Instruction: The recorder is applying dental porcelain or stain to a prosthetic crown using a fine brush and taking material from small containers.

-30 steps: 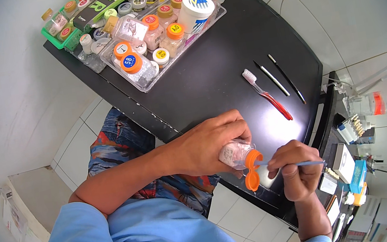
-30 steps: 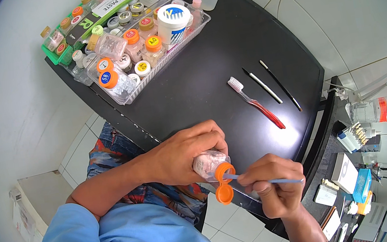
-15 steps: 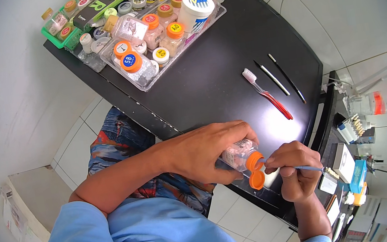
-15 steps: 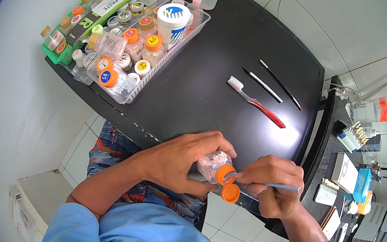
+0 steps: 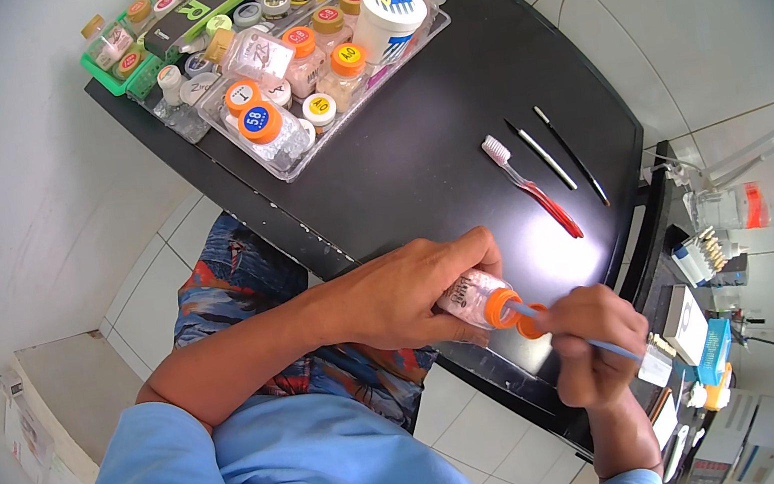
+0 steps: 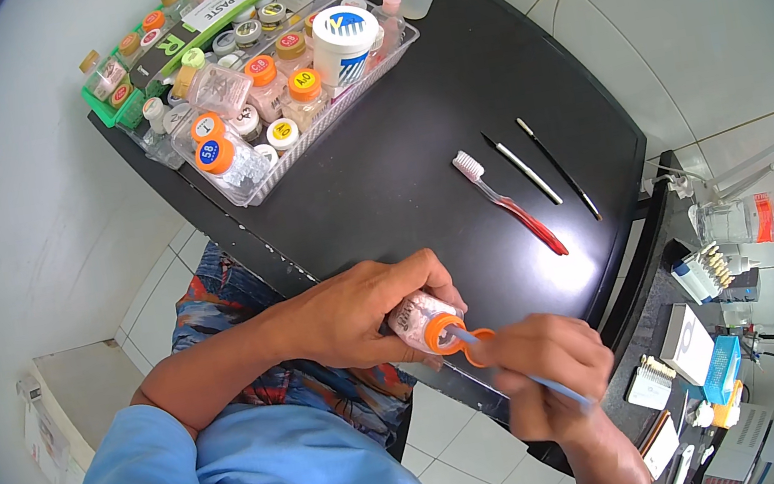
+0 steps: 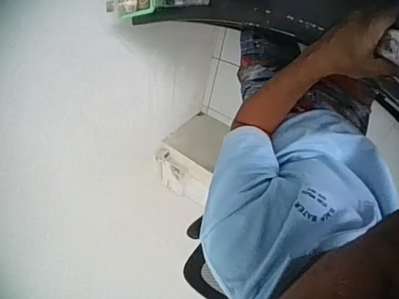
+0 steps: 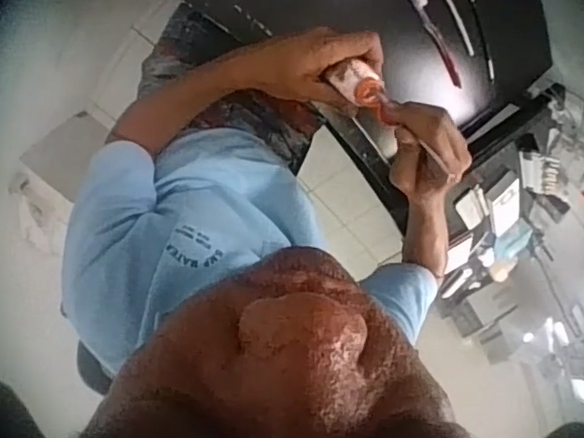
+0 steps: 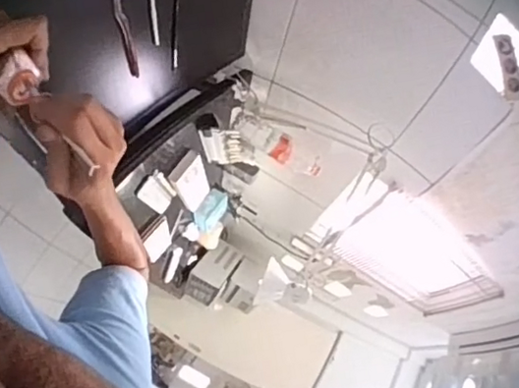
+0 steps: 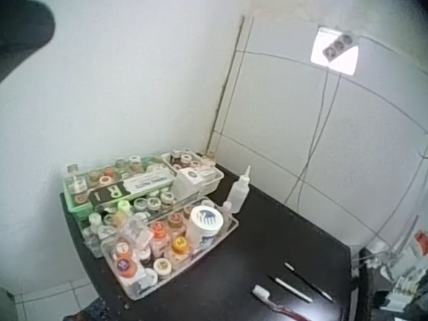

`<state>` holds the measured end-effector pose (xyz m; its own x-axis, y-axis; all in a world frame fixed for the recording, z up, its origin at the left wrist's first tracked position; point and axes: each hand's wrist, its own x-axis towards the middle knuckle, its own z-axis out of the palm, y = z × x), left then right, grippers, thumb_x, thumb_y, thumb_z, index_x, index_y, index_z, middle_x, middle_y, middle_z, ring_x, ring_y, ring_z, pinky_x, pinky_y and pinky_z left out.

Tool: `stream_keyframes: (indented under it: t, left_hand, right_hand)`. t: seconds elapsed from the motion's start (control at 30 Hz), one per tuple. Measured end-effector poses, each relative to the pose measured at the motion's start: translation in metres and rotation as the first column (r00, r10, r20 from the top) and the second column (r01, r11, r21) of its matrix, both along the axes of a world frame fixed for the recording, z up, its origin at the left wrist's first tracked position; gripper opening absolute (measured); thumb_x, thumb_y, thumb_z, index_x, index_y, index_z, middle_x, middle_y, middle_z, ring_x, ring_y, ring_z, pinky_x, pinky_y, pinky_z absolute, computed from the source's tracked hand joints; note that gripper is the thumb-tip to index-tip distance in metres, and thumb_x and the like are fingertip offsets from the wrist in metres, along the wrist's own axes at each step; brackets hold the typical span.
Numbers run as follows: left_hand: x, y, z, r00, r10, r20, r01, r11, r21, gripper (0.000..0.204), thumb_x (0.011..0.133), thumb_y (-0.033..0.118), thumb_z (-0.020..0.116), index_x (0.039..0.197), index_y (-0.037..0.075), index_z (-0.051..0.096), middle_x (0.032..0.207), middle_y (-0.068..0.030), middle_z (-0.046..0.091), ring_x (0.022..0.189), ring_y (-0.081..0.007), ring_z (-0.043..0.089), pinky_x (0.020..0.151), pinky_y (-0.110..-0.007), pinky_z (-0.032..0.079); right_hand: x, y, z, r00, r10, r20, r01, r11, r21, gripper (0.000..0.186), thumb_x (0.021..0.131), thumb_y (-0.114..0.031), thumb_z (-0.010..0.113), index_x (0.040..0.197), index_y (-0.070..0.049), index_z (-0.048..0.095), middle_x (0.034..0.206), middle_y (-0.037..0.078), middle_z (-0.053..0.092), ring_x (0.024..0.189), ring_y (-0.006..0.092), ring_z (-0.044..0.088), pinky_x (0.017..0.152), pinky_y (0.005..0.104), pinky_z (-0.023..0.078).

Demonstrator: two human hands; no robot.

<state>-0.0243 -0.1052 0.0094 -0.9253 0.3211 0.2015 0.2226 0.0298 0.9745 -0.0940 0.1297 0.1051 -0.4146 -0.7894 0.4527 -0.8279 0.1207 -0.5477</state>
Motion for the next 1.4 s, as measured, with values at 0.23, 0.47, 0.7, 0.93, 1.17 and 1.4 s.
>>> stream_keyframes:
  t: [0.23, 0.47, 0.7, 0.93, 1.17, 1.4]
  left_hand:
    - [-0.001, 0.002, -0.002, 0.986, 0.072, -0.153, -0.072, 0.997, 0.001, 0.058, 0.087, 0.016, 0.09, 0.134, 0.005, 0.059, 0.122, -0.0138, 0.069, 0.113, -0.0328, 0.071, 0.095, -0.043, 0.056]
    - [0.001, 0.001, 0.0, 0.989, 0.049, -0.14, -0.056, 0.997, -0.05, 0.055, 0.088, 0.005, 0.082, 0.139, 0.004, 0.061, 0.125, -0.0143, 0.067, 0.117, -0.0341, 0.069, 0.098, -0.043, 0.055]
    - [-0.003, 0.004, -0.001, 0.984, 0.024, -0.178, -0.028, 0.999, -0.02, 0.056, 0.088, 0.002, 0.08, 0.141, 0.005, 0.061, 0.126, -0.0151, 0.067, 0.118, -0.0345, 0.069, 0.099, -0.044, 0.055]
    - [-0.001, -0.001, -0.002, 0.989, 0.033, -0.143, -0.042, 0.997, -0.058, 0.054, 0.088, 0.001, 0.079, 0.138, 0.005, 0.061, 0.125, -0.0153, 0.066, 0.117, -0.0358, 0.069, 0.099, -0.045, 0.055]
    - [0.0, -0.003, 0.001, 0.989, 0.004, -0.15, -0.016, 0.997, -0.079, 0.051, 0.088, 0.0, 0.076, 0.137, 0.003, 0.059, 0.124, -0.0157, 0.065, 0.116, -0.036, 0.067, 0.099, -0.044, 0.054]
    - [0.006, 0.002, 0.009, 0.984, 0.08, -0.157, -0.111, 0.973, -0.203, 0.063, 0.085, 0.006, 0.081, 0.141, 0.001, 0.055, 0.13, -0.0186, 0.06, 0.121, -0.0368, 0.064, 0.103, -0.043, 0.051]
  right_hand:
    - [0.005, 0.013, -0.005, 0.984, -0.173, 0.054, 0.176, 0.982, -0.061, 0.011, 0.098, -0.007, 0.069, 0.096, 0.0, 0.077, 0.084, 0.01, 0.079, 0.063, 0.0165, 0.07, 0.058, 0.028, 0.054]
    - [-0.002, 0.011, -0.009, 0.972, 0.003, 0.237, 0.002, 1.0, -0.023, 0.014, 0.103, -0.01, 0.07, 0.099, 0.001, 0.077, 0.085, 0.011, 0.079, 0.056, 0.0126, 0.065, 0.054, 0.0264, 0.05]
    - [0.001, 0.014, -0.005, 0.94, -0.128, 0.317, 0.156, 0.986, -0.065, 0.013, 0.102, -0.008, 0.069, 0.096, 0.001, 0.077, 0.082, 0.01, 0.079, 0.059, 0.0145, 0.069, 0.056, 0.0271, 0.054]
    - [0.0, 0.005, -0.001, 0.971, -0.04, 0.237, 0.036, 0.999, 0.02, 0.007, 0.094, -0.004, 0.071, 0.094, 0.001, 0.077, 0.081, 0.009, 0.078, 0.063, 0.0184, 0.072, 0.059, 0.0291, 0.056]
    - [0.003, 0.002, -0.002, 0.993, -0.116, 0.027, 0.116, 0.993, 0.009, 0.008, 0.086, -0.003, 0.078, 0.094, -0.004, 0.077, 0.078, 0.007, 0.073, 0.059, 0.0199, 0.068, 0.057, 0.0315, 0.053]
    - [-0.006, -0.005, -0.003, 0.996, -0.046, -0.073, 0.043, 0.998, -0.04, 0.027, 0.076, -0.001, 0.084, 0.101, -0.003, 0.076, 0.08, 0.008, 0.067, 0.061, 0.0241, 0.067, 0.052, 0.0354, 0.05]
